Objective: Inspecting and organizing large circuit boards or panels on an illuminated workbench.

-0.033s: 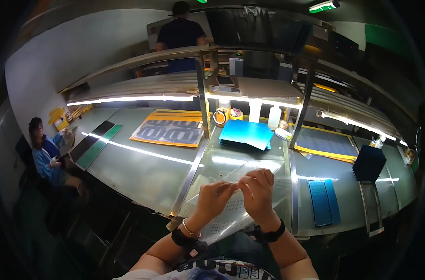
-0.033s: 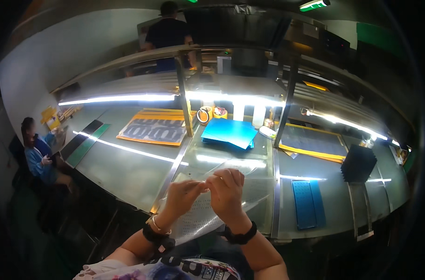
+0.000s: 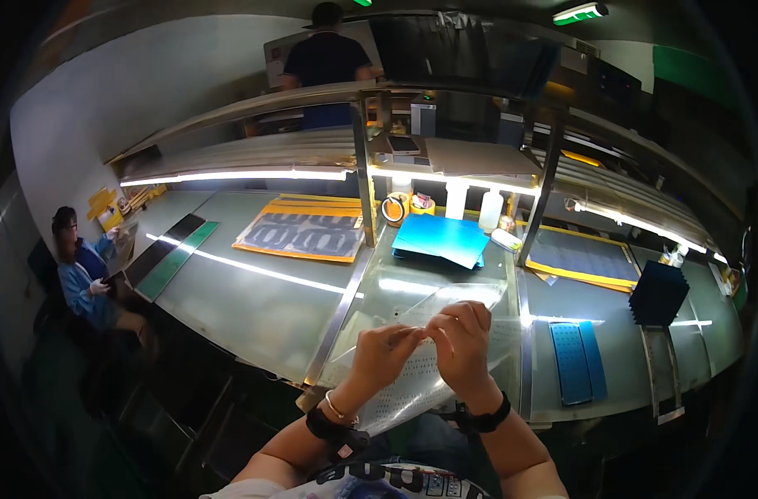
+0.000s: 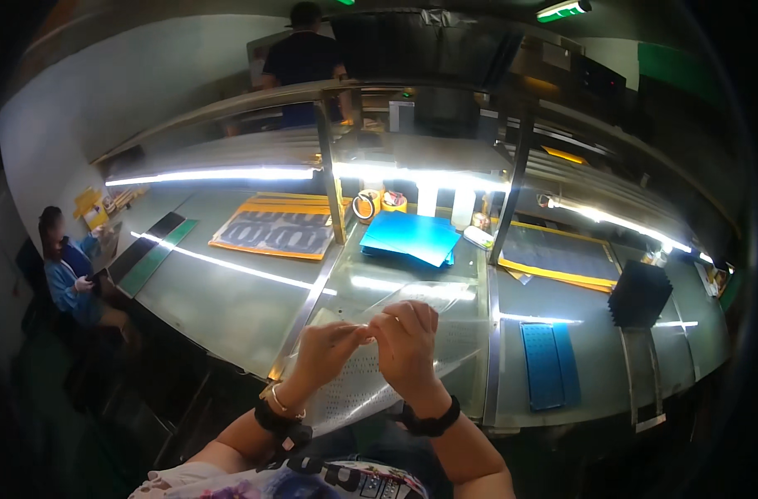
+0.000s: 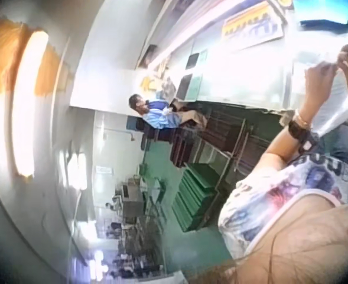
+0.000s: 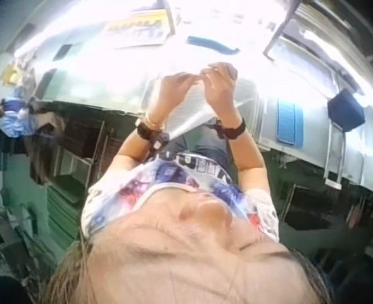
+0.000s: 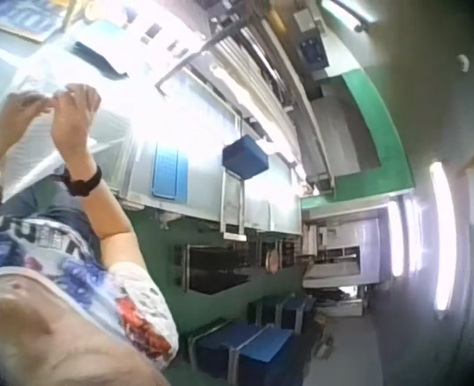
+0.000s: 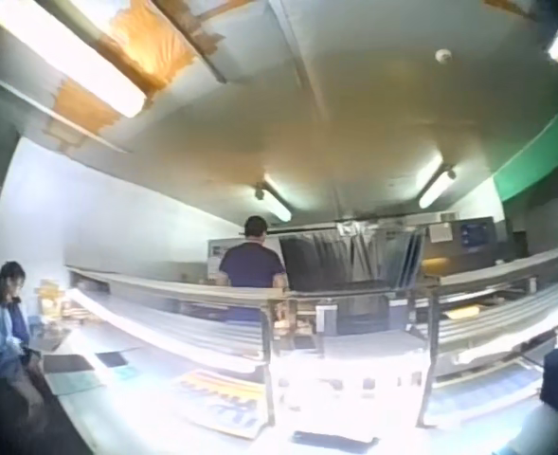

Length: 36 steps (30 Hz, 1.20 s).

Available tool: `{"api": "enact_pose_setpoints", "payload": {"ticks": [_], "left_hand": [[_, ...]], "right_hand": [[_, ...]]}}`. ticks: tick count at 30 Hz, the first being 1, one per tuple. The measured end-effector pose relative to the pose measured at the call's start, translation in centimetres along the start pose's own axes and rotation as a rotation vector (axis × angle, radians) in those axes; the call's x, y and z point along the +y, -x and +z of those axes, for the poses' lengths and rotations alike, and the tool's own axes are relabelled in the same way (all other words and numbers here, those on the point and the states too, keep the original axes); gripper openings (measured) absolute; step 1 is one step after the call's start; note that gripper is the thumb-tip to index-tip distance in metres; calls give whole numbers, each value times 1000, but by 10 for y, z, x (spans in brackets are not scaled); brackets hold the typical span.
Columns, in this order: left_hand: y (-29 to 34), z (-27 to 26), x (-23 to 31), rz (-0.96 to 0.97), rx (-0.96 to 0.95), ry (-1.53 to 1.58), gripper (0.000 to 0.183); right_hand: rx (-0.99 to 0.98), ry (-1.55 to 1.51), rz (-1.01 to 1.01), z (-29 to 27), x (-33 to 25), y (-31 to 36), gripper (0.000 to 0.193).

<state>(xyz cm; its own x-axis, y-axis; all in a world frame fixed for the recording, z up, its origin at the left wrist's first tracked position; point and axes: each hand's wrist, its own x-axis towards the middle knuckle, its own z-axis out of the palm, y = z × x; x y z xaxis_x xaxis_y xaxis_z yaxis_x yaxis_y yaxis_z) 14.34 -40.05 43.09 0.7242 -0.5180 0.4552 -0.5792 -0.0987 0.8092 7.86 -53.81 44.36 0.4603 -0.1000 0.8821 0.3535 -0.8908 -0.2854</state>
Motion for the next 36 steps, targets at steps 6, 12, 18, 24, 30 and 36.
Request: {"api": "enact_pose_setpoints", "payload": {"ticks": [6,12,18,24,30,36], "left_hand": [[-2,-1,2,-8,-1,46,21],[1,1,-10,-91,81,53,22],[-9,-8,-9,-190,30,-14,25],[-10,-13,-15,-216,-102,149,26],[-1,-2,-2,-258,-20,132,23],[-1,9,-4,-74,32,-39,20]], "right_hand": [[52,-122,55,2,3,2,7],[-52,-128,51,5,-3,3,9],[-186,-210,43,2,8,-6,21],[-60,-258,54,24,15,5,19],[48,-101,-26,29,7,1,16],[167,-580,387,43,7,5,10]]}}
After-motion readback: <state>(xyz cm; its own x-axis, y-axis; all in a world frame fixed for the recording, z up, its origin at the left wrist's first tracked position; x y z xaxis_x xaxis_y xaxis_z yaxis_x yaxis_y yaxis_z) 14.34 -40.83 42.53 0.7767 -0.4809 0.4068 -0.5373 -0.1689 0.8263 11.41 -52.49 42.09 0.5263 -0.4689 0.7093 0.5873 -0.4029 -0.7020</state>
